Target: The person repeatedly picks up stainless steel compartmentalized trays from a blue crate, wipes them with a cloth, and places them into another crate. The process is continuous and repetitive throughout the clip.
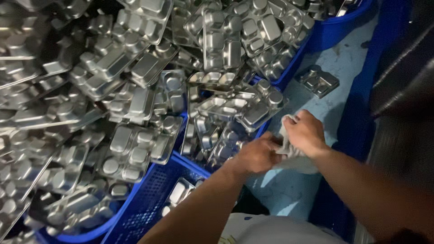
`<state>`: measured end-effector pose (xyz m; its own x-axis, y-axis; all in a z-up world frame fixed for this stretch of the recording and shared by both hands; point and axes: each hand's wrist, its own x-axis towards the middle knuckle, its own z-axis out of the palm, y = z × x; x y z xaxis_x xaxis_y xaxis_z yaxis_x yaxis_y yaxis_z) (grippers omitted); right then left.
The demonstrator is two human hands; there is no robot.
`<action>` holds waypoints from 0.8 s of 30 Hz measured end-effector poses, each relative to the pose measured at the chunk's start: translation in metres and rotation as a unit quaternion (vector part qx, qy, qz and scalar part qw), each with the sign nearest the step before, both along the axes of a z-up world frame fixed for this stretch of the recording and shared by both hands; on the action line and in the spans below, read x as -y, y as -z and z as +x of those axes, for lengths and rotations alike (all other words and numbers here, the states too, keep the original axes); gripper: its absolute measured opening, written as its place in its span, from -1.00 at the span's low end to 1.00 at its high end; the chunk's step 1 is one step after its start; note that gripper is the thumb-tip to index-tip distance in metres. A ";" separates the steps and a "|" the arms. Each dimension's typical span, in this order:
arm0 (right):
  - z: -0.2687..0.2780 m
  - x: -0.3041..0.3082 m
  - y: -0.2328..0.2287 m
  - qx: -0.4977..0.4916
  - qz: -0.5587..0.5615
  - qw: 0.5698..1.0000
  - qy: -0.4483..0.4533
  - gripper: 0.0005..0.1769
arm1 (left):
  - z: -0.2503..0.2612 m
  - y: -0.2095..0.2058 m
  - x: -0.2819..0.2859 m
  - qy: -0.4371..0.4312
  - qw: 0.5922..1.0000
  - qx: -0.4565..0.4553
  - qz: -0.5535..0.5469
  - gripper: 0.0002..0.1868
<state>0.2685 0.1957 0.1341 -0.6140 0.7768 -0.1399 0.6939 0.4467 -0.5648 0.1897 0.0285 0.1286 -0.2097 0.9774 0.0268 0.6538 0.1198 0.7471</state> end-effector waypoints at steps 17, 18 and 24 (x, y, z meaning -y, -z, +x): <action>-0.107 -0.153 -0.007 0.157 -0.045 0.889 -0.428 -0.66 | -0.072 -0.021 -0.117 -0.107 0.937 -0.149 -0.299 -0.63; -0.114 -0.162 -0.005 0.164 -0.031 0.892 -0.419 -0.67 | -0.072 -0.028 -0.125 -0.121 0.916 -0.175 -0.341 -0.63; -0.126 -0.204 0.035 0.068 -0.197 0.964 -0.165 -0.32 | -0.084 -0.030 -0.168 -0.286 0.900 -0.019 -0.327 -0.64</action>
